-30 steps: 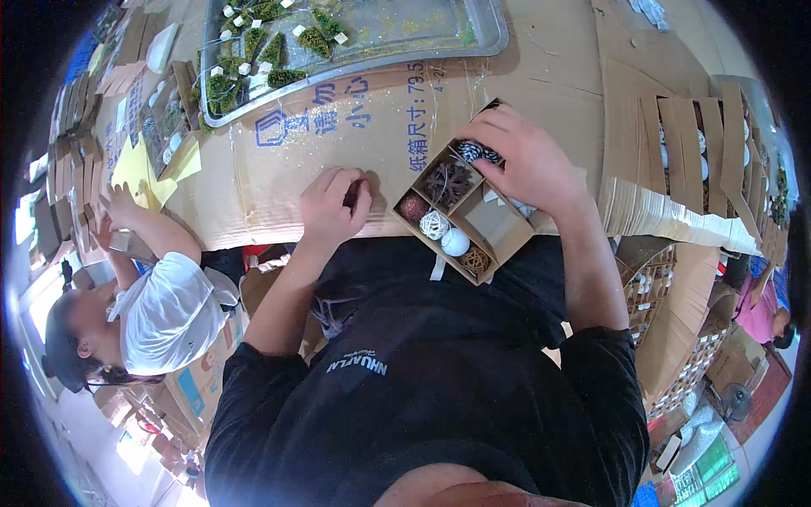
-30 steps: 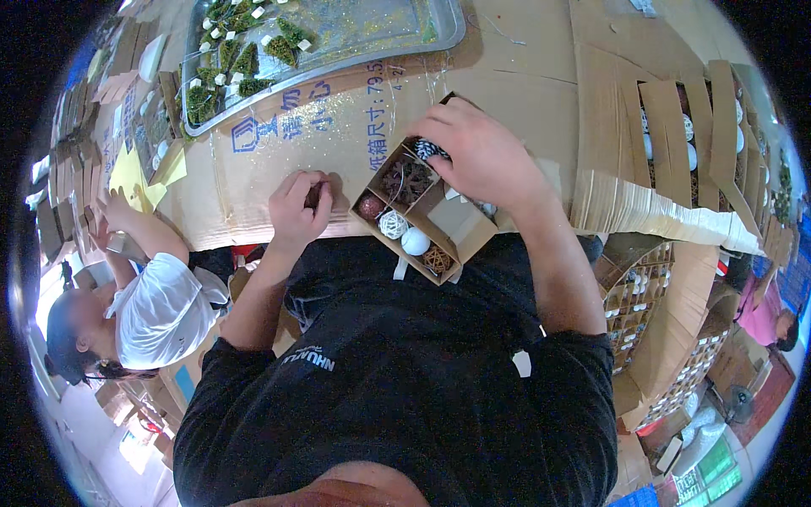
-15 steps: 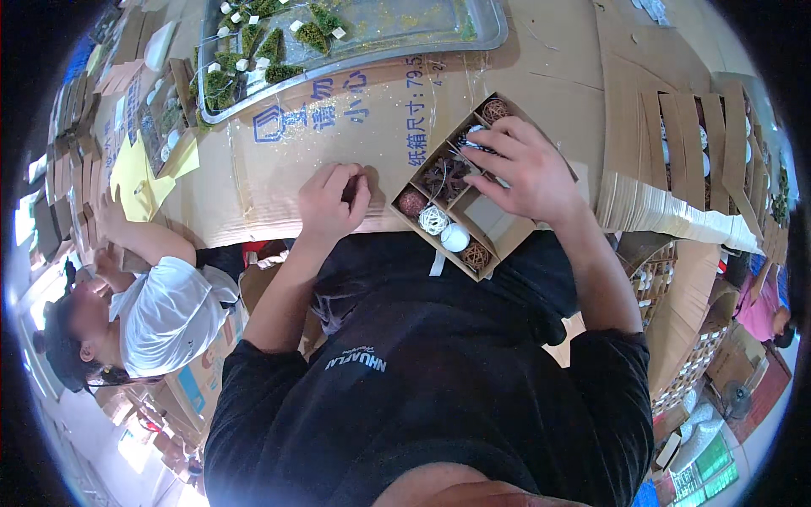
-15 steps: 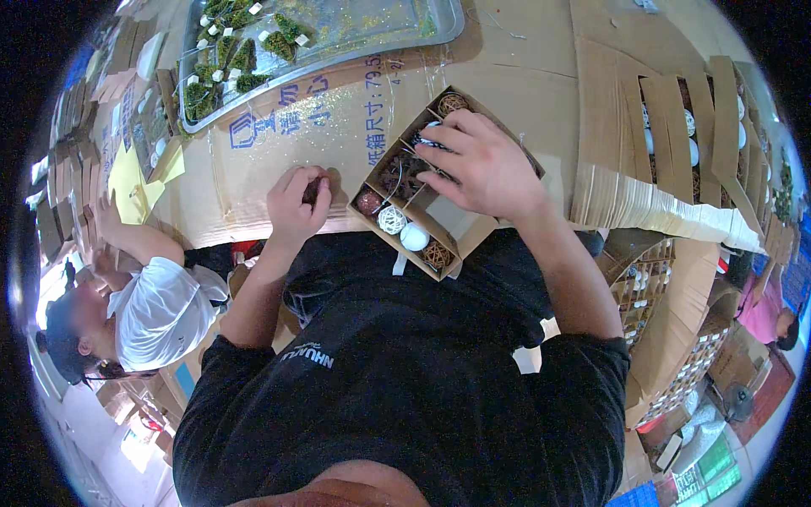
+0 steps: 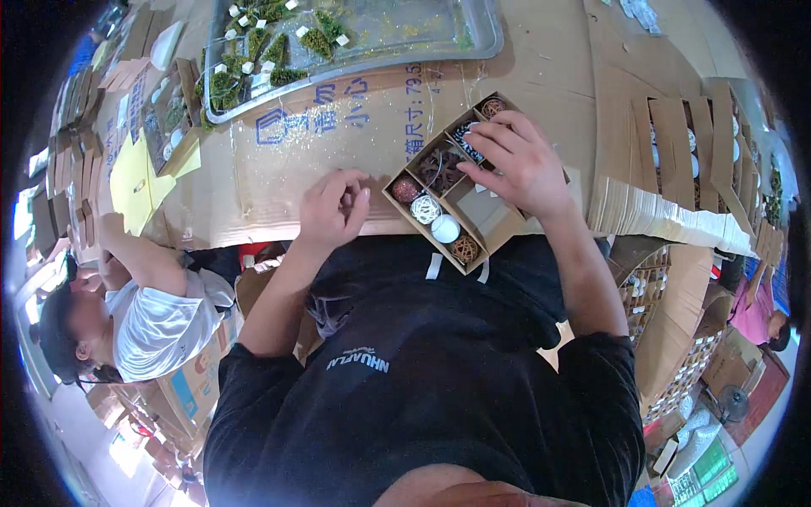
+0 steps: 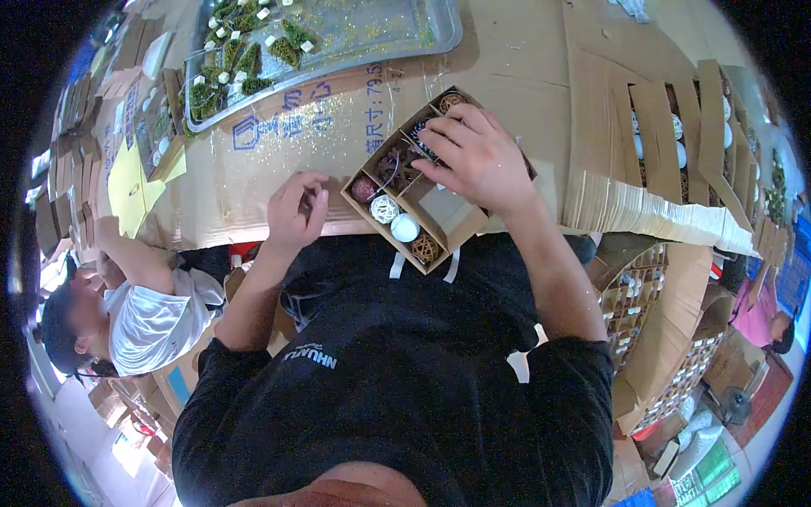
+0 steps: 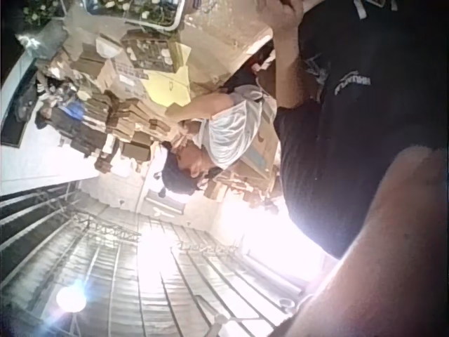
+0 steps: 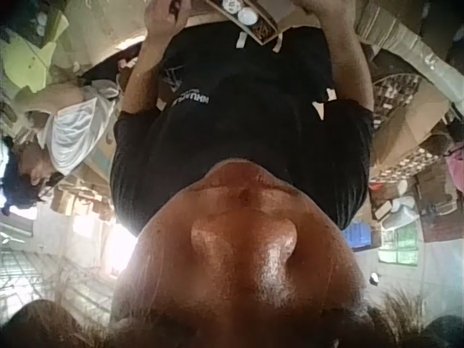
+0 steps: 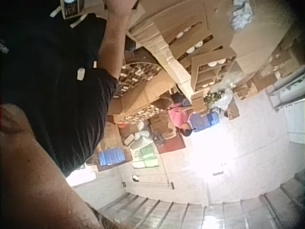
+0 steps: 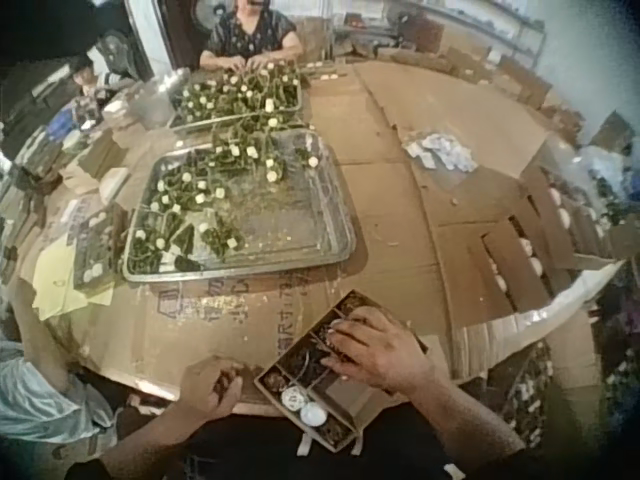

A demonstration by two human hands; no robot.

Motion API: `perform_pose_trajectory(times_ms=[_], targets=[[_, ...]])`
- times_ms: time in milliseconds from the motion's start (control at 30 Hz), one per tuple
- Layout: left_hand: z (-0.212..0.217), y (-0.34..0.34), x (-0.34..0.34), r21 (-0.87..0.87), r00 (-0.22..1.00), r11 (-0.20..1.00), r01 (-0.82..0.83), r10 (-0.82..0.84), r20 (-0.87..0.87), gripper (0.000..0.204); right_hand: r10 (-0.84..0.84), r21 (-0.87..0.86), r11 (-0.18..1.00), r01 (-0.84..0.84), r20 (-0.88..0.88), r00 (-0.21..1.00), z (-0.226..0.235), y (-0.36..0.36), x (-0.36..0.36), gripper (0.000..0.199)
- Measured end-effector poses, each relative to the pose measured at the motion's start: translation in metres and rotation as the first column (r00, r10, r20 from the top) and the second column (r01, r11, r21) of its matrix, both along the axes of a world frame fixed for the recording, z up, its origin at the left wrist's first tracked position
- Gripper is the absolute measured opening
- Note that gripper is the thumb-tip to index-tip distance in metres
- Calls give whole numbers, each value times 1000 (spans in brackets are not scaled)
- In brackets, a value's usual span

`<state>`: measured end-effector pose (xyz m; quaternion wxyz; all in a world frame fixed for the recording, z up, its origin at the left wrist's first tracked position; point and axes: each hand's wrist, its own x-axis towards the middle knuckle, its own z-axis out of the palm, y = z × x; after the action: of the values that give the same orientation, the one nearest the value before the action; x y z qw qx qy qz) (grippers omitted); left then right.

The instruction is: The person buckles a pouch strap around their waist, then places miniature trees and various decorative ornaments into compartmentalized boxes by hand.

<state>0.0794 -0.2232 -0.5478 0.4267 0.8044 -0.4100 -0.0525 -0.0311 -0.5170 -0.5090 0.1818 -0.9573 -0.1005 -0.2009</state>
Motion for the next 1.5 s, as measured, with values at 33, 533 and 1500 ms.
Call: perform_pose_trajectory(times_ms=[33, 533, 1500], targets=[[3, -1, -5, -40, 995, 999, -9, 5, -102, 19, -11, 11, 1000, 11, 2, 1000, -1, 1, 0, 35], [24, -37, -26, -68, 993, 994, 84, -77, 92, 25, 69, 365, 931, -7, -157, 985, 14, 47, 19, 10], [74, -70, -5, 25, 742, 956, 292, -210, -637, 27, 103, 921, -4, 390, -388, 916, 28, 39, 5, 12]])
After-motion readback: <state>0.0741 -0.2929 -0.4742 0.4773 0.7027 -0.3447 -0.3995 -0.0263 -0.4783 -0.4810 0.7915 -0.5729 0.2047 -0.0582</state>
